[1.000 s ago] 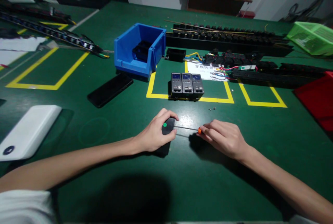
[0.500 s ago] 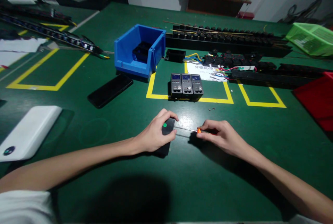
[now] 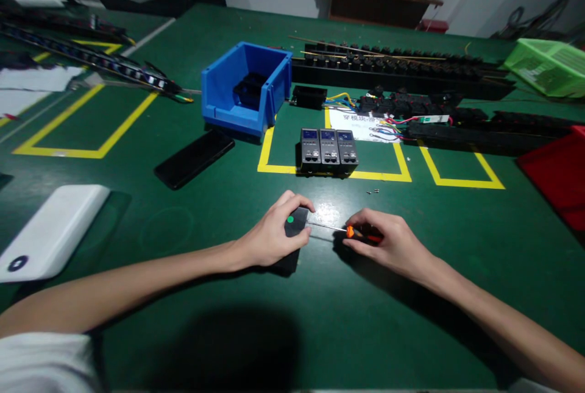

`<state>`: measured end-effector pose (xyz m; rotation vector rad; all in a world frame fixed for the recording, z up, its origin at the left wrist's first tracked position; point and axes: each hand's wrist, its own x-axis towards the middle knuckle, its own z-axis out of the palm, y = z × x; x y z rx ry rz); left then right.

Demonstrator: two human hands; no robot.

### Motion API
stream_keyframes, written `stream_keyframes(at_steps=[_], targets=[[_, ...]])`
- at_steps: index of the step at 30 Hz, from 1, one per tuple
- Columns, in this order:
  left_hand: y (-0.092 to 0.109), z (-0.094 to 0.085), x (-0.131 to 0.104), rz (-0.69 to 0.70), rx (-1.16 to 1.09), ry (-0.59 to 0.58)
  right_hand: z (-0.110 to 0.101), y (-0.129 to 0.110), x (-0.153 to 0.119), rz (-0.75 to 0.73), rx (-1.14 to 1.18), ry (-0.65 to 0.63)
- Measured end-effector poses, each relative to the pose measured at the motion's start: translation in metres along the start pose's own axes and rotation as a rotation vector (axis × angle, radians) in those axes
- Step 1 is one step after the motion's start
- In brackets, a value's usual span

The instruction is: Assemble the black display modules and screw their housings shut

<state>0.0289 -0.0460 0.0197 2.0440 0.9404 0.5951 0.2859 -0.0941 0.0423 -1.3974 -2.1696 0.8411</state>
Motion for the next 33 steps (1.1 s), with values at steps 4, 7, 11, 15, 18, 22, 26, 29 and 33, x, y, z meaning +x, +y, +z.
stream_keyframes(at_steps=[4,7,11,15,18,22,26,29,33], targets=[[0.000,0.000,0.000,-0.011,0.000,-0.002,-0.001,0.004,-0.001,-0.193,-0.107,0.081],[0.000,0.000,-0.001,-0.009,0.001,-0.002,0.000,0.007,-0.001,-0.270,-0.157,0.097],[0.001,-0.001,-0.001,-0.005,0.002,0.001,0.001,0.009,-0.003,-0.244,-0.148,0.069],[0.001,-0.001,0.000,-0.003,0.004,0.003,0.000,0.009,-0.005,-0.159,-0.089,0.016],[0.001,-0.001,-0.001,0.001,0.003,0.006,-0.001,0.007,-0.004,-0.079,-0.034,-0.028],[0.001,0.000,-0.001,-0.001,0.003,0.005,-0.003,0.003,-0.001,0.007,0.057,-0.057],[0.001,0.000,0.000,0.002,0.004,0.004,-0.005,-0.001,0.002,0.073,0.168,-0.074],[0.000,0.000,0.000,0.005,0.003,0.004,-0.004,-0.002,0.004,0.131,0.262,-0.097],[0.000,-0.001,-0.001,0.005,0.005,0.008,-0.004,-0.001,0.004,0.142,0.286,-0.106]])
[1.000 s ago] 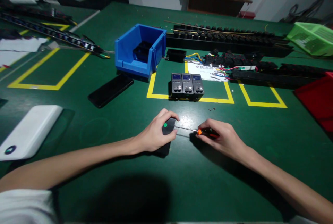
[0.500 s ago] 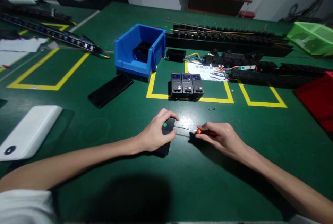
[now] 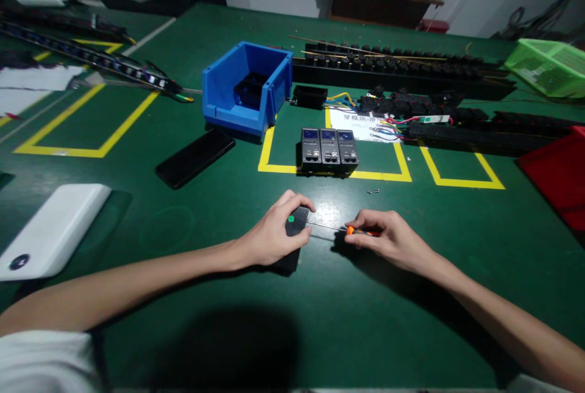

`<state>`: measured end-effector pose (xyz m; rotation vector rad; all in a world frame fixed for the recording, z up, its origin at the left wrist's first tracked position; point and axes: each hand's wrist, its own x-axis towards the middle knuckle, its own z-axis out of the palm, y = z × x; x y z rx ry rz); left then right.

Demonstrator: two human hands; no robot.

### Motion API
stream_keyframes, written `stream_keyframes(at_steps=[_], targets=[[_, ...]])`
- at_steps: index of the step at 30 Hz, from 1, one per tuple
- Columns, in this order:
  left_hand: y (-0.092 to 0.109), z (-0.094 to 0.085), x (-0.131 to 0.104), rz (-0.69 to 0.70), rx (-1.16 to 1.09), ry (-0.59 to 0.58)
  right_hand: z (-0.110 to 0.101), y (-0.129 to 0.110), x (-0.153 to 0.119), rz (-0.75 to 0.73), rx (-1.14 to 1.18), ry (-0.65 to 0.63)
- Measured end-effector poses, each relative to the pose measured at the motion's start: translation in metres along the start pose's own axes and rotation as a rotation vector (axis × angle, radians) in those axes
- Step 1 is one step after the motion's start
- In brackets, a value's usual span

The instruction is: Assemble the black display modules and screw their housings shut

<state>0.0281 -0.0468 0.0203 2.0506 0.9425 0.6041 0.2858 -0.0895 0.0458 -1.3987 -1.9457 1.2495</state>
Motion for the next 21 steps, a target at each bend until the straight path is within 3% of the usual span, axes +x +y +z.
stream_keyframes(at_steps=[7,13,21], targets=[[0.001,0.000,0.001,-0.005,0.005,-0.003,0.001,0.003,-0.002,-0.162,-0.274,0.055],[0.001,0.000,0.000,-0.009,0.010,-0.007,0.005,0.015,-0.001,-0.490,-0.655,0.235],[0.001,0.000,0.000,-0.016,0.007,-0.006,0.003,0.018,-0.004,-0.608,-0.829,0.249]])
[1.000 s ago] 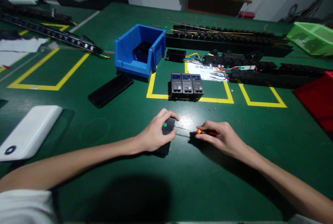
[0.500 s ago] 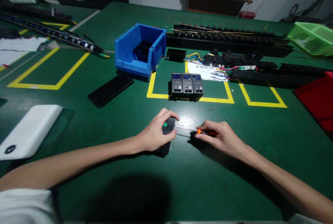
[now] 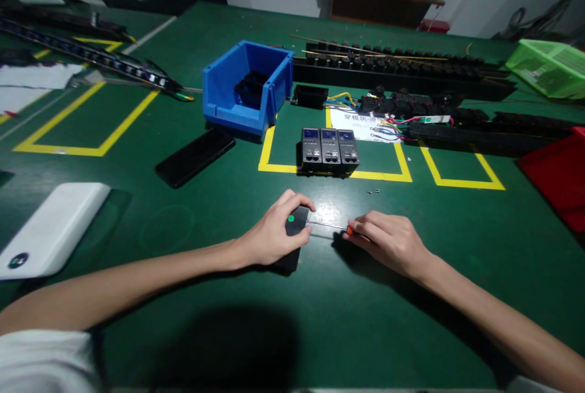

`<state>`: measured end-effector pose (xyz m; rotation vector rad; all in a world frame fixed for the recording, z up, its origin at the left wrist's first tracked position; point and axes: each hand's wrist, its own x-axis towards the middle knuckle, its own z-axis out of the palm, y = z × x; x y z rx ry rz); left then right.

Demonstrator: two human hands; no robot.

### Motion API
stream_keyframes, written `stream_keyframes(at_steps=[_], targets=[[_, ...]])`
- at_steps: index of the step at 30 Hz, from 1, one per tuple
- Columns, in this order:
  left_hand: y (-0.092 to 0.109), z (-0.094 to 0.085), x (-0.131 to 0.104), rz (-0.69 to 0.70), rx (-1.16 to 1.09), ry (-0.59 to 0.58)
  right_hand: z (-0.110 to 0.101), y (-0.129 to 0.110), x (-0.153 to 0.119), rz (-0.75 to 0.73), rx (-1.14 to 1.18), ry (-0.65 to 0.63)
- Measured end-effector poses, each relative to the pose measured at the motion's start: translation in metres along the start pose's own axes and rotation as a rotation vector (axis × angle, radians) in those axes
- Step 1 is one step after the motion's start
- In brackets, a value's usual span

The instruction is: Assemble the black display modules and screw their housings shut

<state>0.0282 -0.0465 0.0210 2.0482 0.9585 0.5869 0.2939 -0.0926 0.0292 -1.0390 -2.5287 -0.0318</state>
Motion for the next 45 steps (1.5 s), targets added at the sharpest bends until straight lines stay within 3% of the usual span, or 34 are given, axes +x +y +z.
stream_keyframes(at_steps=[7,15,20,28,37,41,45], targets=[[0.000,0.000,0.000,-0.005,-0.005,-0.003,-0.002,-0.003,0.001,0.060,0.153,-0.084],[0.000,0.001,0.000,0.010,-0.003,0.007,-0.012,-0.006,0.009,0.405,0.610,-0.200],[0.000,0.001,0.000,0.008,-0.002,-0.001,-0.014,-0.006,0.014,0.491,0.708,-0.217],[0.000,0.001,0.000,0.012,0.000,0.004,-0.011,-0.006,0.010,0.414,0.569,-0.233],[0.000,0.001,0.000,0.008,-0.006,-0.003,-0.001,-0.001,0.001,0.069,0.051,-0.066],[0.000,0.001,0.000,0.006,-0.004,0.000,0.000,-0.002,0.001,0.044,0.050,-0.079],[0.000,0.000,0.000,0.006,-0.005,-0.001,-0.001,-0.003,0.001,0.119,0.201,-0.100]])
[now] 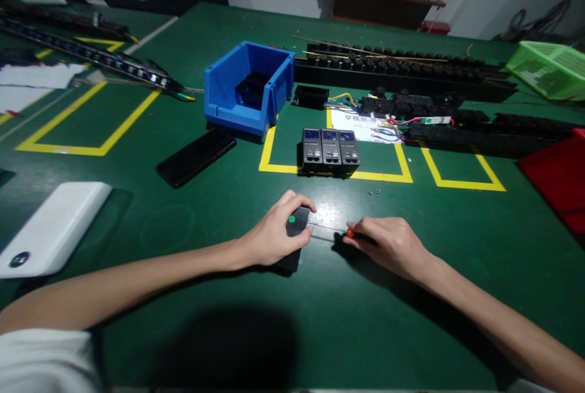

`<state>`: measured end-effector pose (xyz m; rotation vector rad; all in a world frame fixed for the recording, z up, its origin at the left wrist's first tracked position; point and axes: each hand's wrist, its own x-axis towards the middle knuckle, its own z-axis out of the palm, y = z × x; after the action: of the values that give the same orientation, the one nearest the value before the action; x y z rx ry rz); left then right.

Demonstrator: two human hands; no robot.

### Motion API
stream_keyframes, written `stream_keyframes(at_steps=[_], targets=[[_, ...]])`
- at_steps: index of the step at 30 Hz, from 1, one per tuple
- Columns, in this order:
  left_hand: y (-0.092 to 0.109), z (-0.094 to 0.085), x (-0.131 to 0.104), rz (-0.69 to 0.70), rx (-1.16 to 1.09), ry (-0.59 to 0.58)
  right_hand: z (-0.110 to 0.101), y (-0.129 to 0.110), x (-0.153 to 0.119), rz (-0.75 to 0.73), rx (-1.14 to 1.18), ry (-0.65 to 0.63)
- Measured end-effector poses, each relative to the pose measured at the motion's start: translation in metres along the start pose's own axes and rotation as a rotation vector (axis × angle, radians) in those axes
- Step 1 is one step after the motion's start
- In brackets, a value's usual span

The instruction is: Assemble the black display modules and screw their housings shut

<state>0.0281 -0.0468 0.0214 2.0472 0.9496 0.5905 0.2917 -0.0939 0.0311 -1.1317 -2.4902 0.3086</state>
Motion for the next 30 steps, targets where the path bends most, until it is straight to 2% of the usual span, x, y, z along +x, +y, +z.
stream_keyframes(at_steps=[6,11,30], targets=[[0.000,0.001,0.000,-0.002,-0.002,-0.001,-0.009,-0.007,0.003,0.254,0.318,-0.159],[0.000,0.000,0.000,-0.002,-0.003,-0.003,-0.012,-0.009,0.006,0.350,0.418,-0.185],[0.000,0.000,0.000,-0.001,-0.008,-0.008,-0.005,-0.002,0.007,0.293,0.305,-0.180]])
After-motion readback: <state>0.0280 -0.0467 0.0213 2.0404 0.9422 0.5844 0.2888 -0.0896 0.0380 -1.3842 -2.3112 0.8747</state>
